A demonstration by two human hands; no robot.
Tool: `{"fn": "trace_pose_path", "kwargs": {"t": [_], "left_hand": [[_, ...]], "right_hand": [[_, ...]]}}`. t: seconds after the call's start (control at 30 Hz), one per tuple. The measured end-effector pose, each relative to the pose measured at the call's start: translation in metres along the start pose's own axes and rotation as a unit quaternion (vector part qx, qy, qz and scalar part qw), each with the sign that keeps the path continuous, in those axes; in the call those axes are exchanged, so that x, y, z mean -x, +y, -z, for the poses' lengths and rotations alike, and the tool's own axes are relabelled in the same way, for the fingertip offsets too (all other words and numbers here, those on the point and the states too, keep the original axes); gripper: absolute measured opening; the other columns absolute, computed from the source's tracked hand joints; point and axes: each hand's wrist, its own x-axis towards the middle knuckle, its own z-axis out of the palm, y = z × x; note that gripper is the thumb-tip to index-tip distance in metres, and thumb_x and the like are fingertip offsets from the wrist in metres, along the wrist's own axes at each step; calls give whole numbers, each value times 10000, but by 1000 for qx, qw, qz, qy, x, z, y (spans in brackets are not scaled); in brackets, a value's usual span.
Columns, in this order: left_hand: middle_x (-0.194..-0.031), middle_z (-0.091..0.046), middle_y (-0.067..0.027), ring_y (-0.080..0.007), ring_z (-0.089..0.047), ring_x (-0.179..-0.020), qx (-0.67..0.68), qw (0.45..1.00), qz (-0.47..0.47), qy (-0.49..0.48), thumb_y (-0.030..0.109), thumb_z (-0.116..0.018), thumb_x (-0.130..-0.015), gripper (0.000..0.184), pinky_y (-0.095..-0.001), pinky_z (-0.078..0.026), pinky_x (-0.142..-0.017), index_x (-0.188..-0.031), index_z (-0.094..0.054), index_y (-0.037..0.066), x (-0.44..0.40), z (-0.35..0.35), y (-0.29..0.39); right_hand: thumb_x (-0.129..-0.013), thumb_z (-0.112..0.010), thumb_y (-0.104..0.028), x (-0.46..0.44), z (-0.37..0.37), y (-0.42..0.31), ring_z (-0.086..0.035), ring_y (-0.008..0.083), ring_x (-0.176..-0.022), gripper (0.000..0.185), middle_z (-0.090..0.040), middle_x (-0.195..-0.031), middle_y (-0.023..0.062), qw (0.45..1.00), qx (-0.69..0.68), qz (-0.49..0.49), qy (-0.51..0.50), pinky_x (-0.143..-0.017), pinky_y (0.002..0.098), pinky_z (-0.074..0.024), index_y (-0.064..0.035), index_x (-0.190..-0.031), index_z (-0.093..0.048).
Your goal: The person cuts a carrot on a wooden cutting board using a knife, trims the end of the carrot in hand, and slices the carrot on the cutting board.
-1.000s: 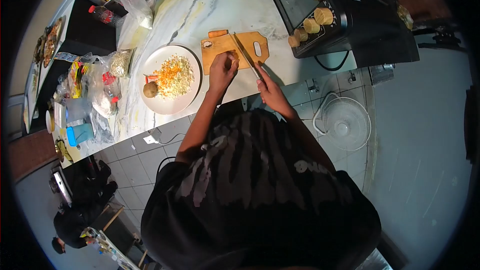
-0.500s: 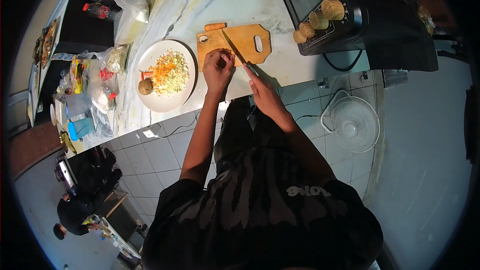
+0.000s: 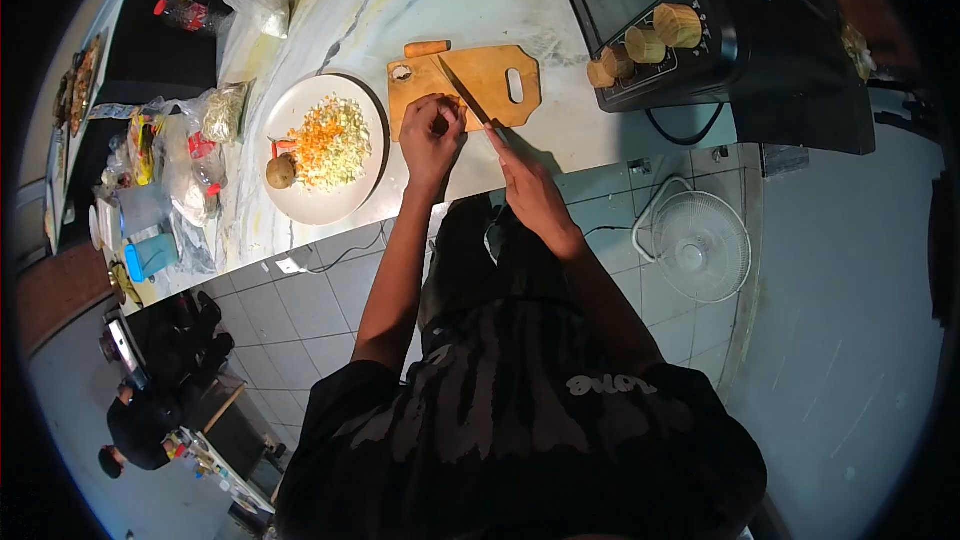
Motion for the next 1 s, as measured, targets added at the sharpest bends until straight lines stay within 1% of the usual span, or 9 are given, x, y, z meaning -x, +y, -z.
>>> {"fn": "trace_pose_path", "kwargs": {"t": [0.27, 0.43, 0.5, 0.57, 0.73, 0.83, 0.9, 0.93, 1.0], "left_hand": [[-900, -743, -65, -268, -654, -1054, 17, 1000, 14, -11, 57, -795, -782, 191, -365, -522, -863, -720, -614, 46, -2, 2, 3], [-893, -739, -65, -264, -654, -1051, 19, 999, 24, -15, 48, -796, -779, 190, -364, -523, -863, -725, -614, 47, -1, 2, 4], [-1041, -700, -153, -277, -678, -1038, 10, 999, 24, -24, 76, -812, -790, 190, -354, -536, -853, -751, -631, 33, -1, 3, 3], [-1044, -701, -145, -274, -678, -1038, 1, 999, 17, -28, 75, -811, -792, 190, -352, -536, -851, -751, -631, 32, 0, 4, 2], [-1055, -709, -127, -265, -676, -1042, -4, 1000, -1, -29, 78, -817, -794, 211, -344, -536, -844, -730, -622, 31, 0, 0, -4], [-1033, -693, -118, -262, -673, -969, 3, 999, -13, -30, 48, -798, -811, 185, -336, -537, -808, -781, -616, 30, 1, 3, -1], [-1035, -655, -127, -289, -622, -982, 98, 992, 78, -3, 66, -752, -856, 155, -364, -499, -881, -881, -602, 31, 1, 3, 4], [-1035, -655, -127, -289, -622, -982, 98, 992, 75, -2, 66, -752, -856, 155, -364, -499, -881, -881, -602, 31, -10, 6, 16], [-1055, -613, -144, -320, -547, -1059, -49, 998, -41, 21, 122, -704, -905, 180, -405, -419, -987, -1009, -594, 24, -40, 15, 44]], "right_hand": [[-1014, -450, -112, -1, -6, 4, -575, 568, -885, 616, -608, -929, 374, 1000, -19, -16, 6, -745, 634, -439, -319, -1571, -291], [-1015, -444, -110, 0, -1, 0, -573, 563, -887, 609, -603, -934, 369, 998, 17, -50, -18, -750, 628, -435, -312, -1570, -293], [-1016, -442, -109, -2, 2, -2, -576, 558, -886, 603, -605, -938, 361, 999, 8, -51, -15, -750, 624, -435, -309, -1567, -302], [-1014, -444, -105, -3, 6, -5, -582, 551, -900, 588, -617, -966, 338, 998, -35, -44, -15, -760, 611, -443, -297, -1557, -328], [-1009, -453, -99, -4, 8, -8, -586, 544, -911, 580, -625, -979, 332, 999, -22, -44, -3, -768, 598, -455, -280, -1550, -348], [-1005, -460, -95, -3, 4, -7, -588, 541, -917, 586, -626, -993, 334, 999, -29, -28, 17, -775, 593, -464, -283, -1549, -349], [-1004, -463, -91, -4, 5, -8, -588, 538, -926, 591, -625, -1010, 335, 999, -37, -25, 22, -780, 591, -469, -286, -1550, -346], [-1003, -463, -85, -5, 6, -11, -585, 537, -947, 598, -622, -1047, 333, 997, -22, -67, -12, -789, 590, -472, -292, -1551, -342], [-1001, -464, -79, -6, 11, -14, -582, 535, -968, 606, -619, -1084, 331, 993, -8, -111, -45, -797, 589, -475, -297, -1552, -338]]}}
